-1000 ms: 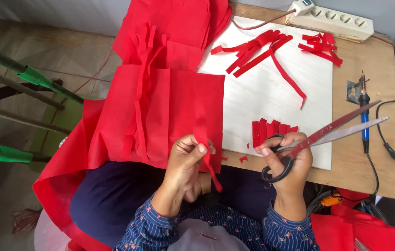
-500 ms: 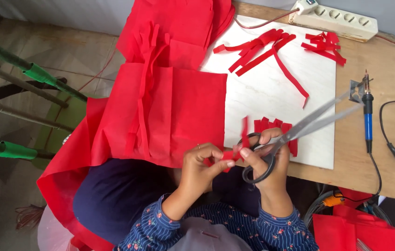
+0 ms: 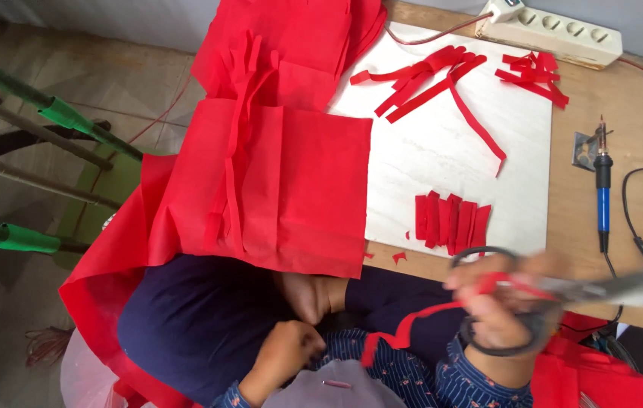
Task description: Cutting red fabric into small strips using scissors and organizing the pieces.
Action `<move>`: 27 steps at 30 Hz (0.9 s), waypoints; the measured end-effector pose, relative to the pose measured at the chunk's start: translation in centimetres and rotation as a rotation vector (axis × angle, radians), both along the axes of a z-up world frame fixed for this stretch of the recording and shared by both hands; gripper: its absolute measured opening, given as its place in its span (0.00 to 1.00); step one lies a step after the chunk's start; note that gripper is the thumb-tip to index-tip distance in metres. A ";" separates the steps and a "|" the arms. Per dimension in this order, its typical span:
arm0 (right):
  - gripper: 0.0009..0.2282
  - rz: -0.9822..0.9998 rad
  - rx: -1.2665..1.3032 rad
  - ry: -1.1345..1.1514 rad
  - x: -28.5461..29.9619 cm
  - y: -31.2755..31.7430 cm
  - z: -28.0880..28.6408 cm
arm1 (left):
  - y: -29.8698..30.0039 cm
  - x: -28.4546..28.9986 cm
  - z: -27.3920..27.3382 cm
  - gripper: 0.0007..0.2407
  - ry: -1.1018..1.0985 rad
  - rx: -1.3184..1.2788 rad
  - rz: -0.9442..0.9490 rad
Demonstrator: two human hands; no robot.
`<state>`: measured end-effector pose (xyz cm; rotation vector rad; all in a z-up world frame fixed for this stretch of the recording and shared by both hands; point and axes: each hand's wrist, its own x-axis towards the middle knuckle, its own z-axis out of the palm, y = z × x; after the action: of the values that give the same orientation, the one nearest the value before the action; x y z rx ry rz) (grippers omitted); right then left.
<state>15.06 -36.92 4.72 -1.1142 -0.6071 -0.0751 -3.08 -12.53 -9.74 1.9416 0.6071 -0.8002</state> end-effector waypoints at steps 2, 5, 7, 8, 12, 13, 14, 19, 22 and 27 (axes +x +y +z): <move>0.18 -0.031 -0.215 0.136 -0.9 1.5 -0.3 | 0.9 1.5 0.9 0.07 -0.283 0.019 0.099; 0.17 0.037 -0.454 0.267 -1.4 3.9 -1.8 | 1.0 4.0 7.1 0.07 -0.767 -0.017 0.252; 0.17 0.139 -0.473 0.254 -1.6 5.4 -2.3 | 0.5 5.7 11.1 0.11 -0.976 -0.070 0.303; 0.16 0.134 -0.510 0.212 -1.9 6.0 -2.2 | 0.2 6.5 12.3 0.14 -0.991 -0.198 0.301; 0.15 0.107 -0.583 0.203 -2.6 7.2 -1.6 | -1.7 9.0 12.9 0.09 -0.894 -0.494 0.485; 0.15 0.101 -0.585 0.204 -2.7 7.1 -1.9 | -1.9 9.1 12.5 0.09 -0.894 -0.498 0.480; 0.15 0.110 -0.570 0.208 -2.9 7.1 -2.2 | -2.1 9.2 12.1 0.05 -0.836 -0.530 0.546; 0.16 0.151 -0.513 0.257 -3.4 6.6 -3.9 | -2.3 9.7 10.5 0.03 -0.796 -0.610 0.585; 0.18 0.213 -0.454 0.297 -3.8 5.9 -4.9 | -2.2 9.8 10.8 0.06 -0.841 -0.688 0.603; 0.25 0.527 -0.755 0.274 -4.0 5.5 -1.2 | -1.0 9.9 12.5 0.04 -0.886 -0.530 0.613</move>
<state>11.07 -31.47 3.52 -1.6103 -0.6812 0.8083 6.83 -13.49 2.76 1.3010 0.3433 0.2852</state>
